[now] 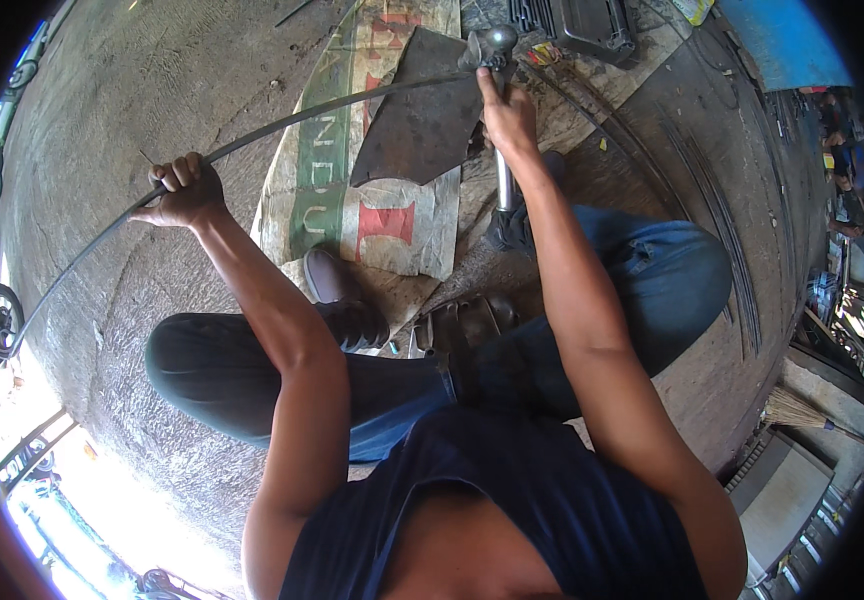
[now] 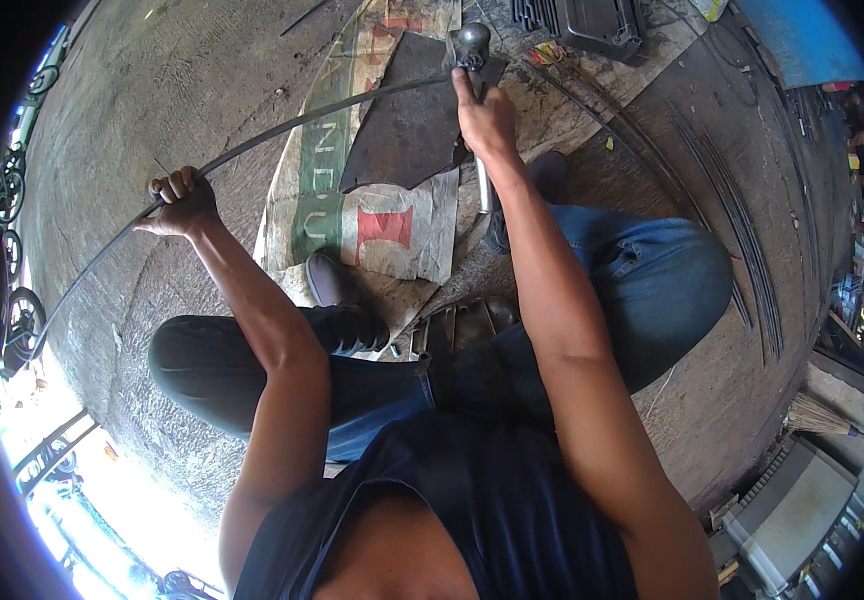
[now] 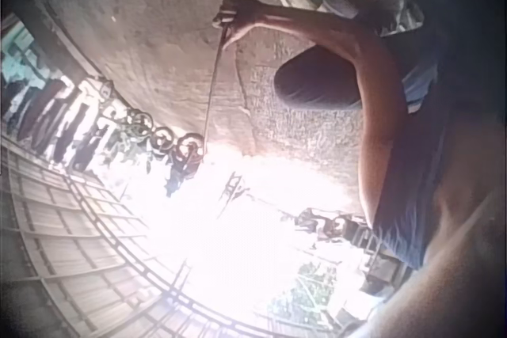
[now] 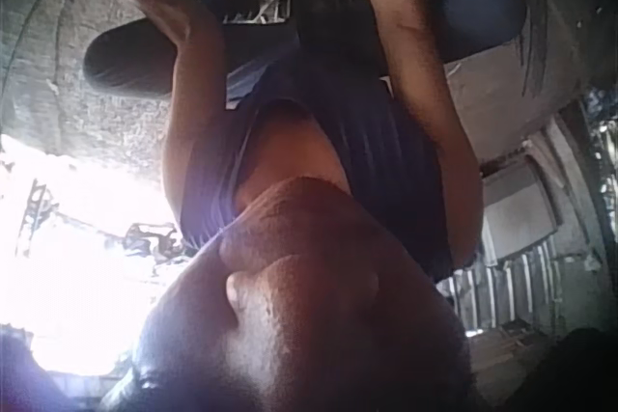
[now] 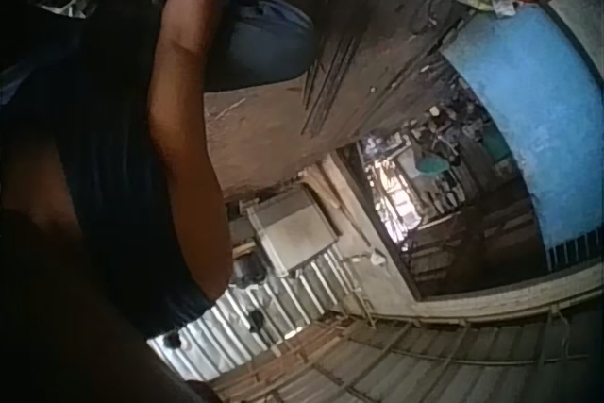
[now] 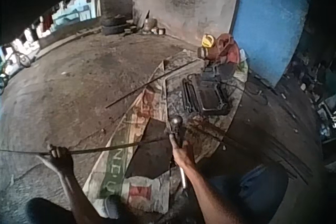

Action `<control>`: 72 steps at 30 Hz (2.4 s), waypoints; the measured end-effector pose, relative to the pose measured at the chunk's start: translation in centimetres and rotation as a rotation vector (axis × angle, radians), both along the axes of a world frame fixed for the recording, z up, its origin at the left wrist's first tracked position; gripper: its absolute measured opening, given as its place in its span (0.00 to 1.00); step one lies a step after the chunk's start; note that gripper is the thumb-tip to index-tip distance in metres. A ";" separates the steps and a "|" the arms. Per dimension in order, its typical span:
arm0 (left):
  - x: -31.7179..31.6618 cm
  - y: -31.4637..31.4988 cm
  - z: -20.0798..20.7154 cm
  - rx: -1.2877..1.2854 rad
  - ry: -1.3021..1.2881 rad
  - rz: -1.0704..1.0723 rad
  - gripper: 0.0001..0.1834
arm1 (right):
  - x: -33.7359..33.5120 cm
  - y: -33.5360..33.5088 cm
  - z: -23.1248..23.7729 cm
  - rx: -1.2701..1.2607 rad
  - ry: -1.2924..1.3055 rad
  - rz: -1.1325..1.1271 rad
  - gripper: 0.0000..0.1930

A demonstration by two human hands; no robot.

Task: Bending a long metal rod by hammering it against a stationary metal block on the ground.

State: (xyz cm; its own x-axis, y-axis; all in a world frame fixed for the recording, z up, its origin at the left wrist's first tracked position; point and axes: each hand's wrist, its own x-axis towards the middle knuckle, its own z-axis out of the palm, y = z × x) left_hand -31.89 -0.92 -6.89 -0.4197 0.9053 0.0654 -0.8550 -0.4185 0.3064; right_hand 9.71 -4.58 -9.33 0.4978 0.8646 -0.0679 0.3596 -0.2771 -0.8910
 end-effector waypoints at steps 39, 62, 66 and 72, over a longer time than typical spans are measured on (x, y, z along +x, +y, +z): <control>-2.0 -0.9 -20.3 -0.506 -0.365 0.194 0.37 | -1.2 -1.1 4.3 -0.138 -0.033 0.091 0.25; -2.7 -2.0 -16.6 0.220 -0.193 -0.140 0.33 | -4.0 -0.4 2.3 -0.196 -0.189 0.173 0.31; -3.1 -0.7 -10.9 0.207 0.003 -0.129 0.29 | -4.2 -0.2 1.7 -0.179 -0.140 0.144 0.32; -2.5 -0.6 -3.2 0.087 0.165 -0.016 0.32 | -3.0 -0.5 3.4 -0.237 0.444 0.068 0.25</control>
State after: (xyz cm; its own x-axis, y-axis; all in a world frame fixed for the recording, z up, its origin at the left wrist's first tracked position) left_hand -34.40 -1.49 -10.05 -0.3823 0.8997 0.2105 -0.8031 -0.4362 0.4059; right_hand 6.71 -5.09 -5.95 0.3192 0.8295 -0.4584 -0.0153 -0.4791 -0.8776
